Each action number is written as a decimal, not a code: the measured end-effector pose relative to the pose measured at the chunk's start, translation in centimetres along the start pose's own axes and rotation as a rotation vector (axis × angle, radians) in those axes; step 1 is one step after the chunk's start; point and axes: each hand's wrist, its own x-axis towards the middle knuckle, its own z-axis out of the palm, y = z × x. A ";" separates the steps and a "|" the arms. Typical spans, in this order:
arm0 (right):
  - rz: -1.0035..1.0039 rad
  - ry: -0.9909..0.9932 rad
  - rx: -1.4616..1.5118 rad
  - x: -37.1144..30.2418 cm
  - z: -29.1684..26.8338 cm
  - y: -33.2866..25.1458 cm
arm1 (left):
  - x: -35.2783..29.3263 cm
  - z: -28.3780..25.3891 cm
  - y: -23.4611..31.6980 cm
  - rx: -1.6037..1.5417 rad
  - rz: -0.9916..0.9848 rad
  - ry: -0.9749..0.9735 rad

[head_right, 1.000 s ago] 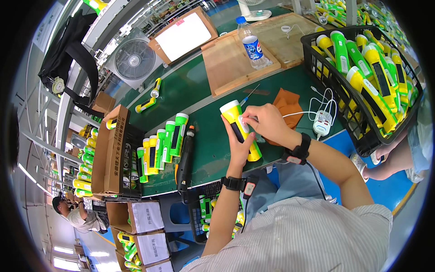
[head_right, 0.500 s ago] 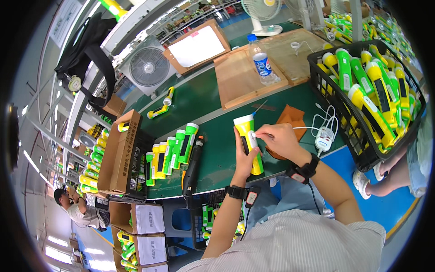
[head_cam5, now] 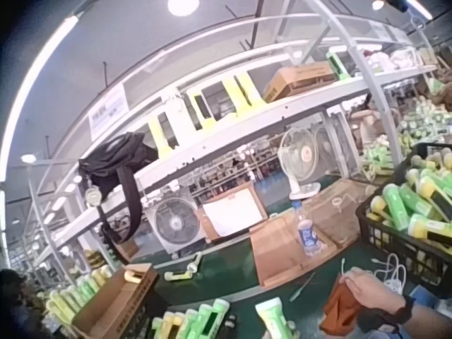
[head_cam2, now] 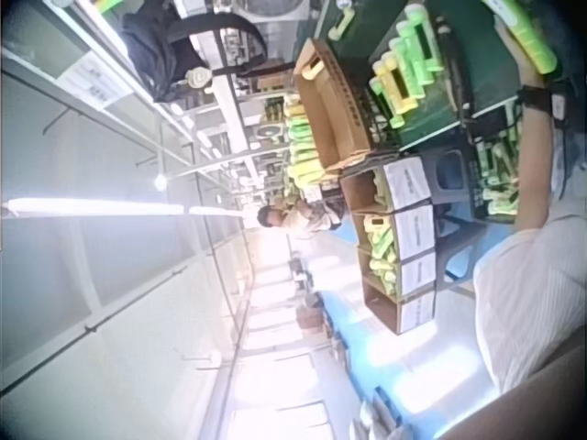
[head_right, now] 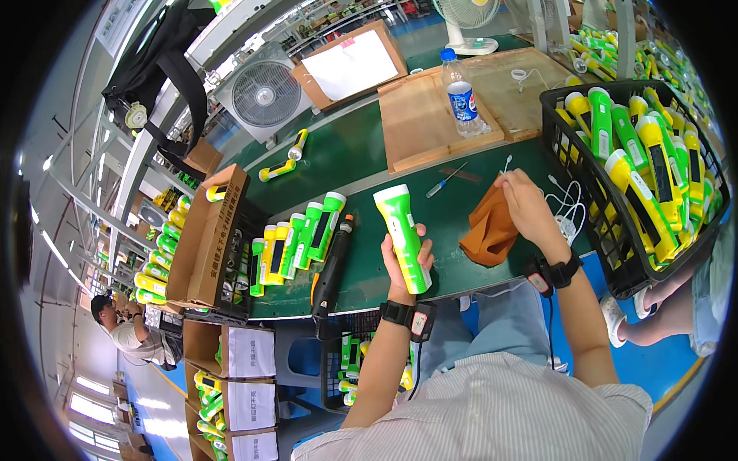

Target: Assembling, inspecting, and testing handheld flashlights at a factory workstation.

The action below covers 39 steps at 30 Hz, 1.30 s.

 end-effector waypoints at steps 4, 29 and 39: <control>-0.028 -0.190 0.123 -0.8 -0.7 -3.9 | 0.4 -0.2 -0.3 -0.102 -0.037 -0.151; -0.999 -0.361 -0.778 1.0 3.7 -8.5 | -1.3 3.0 -0.9 0.256 0.005 0.284; -0.284 -0.600 0.466 -2.0 2.0 -10.4 | -6.1 7.9 1.8 1.180 0.369 0.072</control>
